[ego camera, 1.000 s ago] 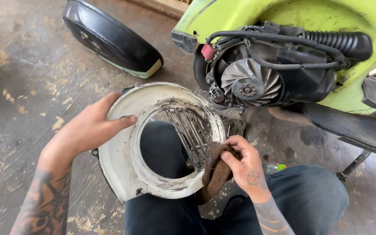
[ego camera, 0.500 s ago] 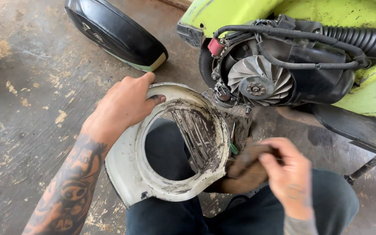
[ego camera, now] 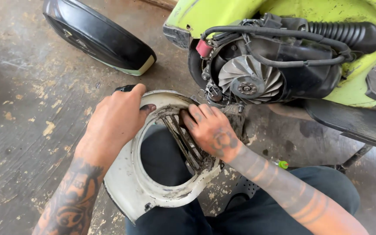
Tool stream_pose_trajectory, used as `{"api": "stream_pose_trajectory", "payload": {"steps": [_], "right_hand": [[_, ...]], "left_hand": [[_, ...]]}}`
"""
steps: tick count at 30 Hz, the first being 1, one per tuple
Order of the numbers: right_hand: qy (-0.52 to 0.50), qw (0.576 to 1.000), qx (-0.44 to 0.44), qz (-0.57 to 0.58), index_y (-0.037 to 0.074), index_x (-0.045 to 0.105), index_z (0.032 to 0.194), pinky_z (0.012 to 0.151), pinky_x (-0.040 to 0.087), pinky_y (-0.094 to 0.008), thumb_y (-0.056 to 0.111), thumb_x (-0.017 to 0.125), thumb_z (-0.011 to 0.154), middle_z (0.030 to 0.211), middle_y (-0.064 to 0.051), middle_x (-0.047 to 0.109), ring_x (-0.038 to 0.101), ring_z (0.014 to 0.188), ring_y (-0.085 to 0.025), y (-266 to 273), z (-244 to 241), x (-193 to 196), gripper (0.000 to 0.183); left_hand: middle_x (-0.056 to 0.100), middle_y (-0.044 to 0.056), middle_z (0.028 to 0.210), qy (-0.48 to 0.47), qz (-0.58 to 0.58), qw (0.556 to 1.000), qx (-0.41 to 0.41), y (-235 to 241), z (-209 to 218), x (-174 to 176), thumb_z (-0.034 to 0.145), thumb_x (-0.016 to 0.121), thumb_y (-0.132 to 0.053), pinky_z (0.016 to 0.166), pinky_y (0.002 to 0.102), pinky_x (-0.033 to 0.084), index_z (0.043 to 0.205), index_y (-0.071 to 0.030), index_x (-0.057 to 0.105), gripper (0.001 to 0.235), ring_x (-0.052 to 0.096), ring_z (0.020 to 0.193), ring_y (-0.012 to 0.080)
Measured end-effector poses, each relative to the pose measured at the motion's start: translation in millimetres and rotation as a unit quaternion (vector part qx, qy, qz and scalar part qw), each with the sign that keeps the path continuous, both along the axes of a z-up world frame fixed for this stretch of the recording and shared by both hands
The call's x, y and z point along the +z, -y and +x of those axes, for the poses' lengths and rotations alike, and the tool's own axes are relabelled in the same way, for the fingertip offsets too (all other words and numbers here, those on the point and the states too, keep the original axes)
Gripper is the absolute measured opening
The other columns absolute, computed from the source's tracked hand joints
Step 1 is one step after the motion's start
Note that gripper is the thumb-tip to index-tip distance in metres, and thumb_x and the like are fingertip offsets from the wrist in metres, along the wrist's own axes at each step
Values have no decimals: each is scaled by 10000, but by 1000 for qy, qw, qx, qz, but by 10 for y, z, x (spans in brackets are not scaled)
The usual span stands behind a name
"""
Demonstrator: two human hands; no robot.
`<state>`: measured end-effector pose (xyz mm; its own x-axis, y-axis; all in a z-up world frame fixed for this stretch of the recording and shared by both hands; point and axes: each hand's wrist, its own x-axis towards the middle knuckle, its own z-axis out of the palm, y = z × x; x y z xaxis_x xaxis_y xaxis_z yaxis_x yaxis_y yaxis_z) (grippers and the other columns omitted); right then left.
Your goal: The person scrubs the inside of a white motorcycle air filter housing with a toothbrush and a cloth. They apply a liquid from a green bottle to the housing and continue scrubbing the grime from the metal grate and plastic surfaces.
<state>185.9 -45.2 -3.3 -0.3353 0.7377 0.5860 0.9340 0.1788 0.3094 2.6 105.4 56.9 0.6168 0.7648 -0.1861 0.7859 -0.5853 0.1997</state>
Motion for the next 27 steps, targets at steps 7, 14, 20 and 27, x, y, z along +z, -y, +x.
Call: {"api": "stream_pose_trajectory", "payload": {"steps": [7, 14, 20, 27], "right_hand": [[34, 968, -151, -198, 88, 644, 1216, 695, 478, -321, 78, 580, 850, 1086, -90, 550, 553, 883, -230, 393, -84, -240, 372], [-70, 937, -102, -325, 109, 705, 1052, 651, 524, -299, 183, 548, 858, 1056, -79, 592, 587, 845, -212, 729, -78, -244, 259], [-274, 906, -103, -304, 43, 743, 1036, 658, 576, -290, 128, 571, 948, 962, -105, 640, 659, 782, -227, 826, 87, -44, 211], [-174, 982, -48, -52, 125, 708, 1179, 798, 559, -286, 178, 556, 1027, 1085, -69, 537, 599, 895, -185, 413, 179, -149, 221]], "left_hand": [[714, 254, 897, 11, -8, 1000, -3, 26, -12, 22, 969, 636, -346, 806, 601, 600, 1255, -162, 572, 346, 727, 918, 518], [704, 228, 816, 3, 18, 999, -41, 162, 58, 36, 957, 653, -293, 740, 588, 614, 1217, -146, 588, 306, 746, 831, 486], [703, 293, 845, 11, -9, 999, -32, 255, 89, 170, 979, 637, -280, 761, 638, 601, 1229, -103, 587, 310, 728, 862, 535], [696, 291, 849, 12, 1, 999, -49, 255, 129, 164, 982, 647, -267, 724, 631, 609, 1222, -95, 594, 300, 723, 864, 540]]}}
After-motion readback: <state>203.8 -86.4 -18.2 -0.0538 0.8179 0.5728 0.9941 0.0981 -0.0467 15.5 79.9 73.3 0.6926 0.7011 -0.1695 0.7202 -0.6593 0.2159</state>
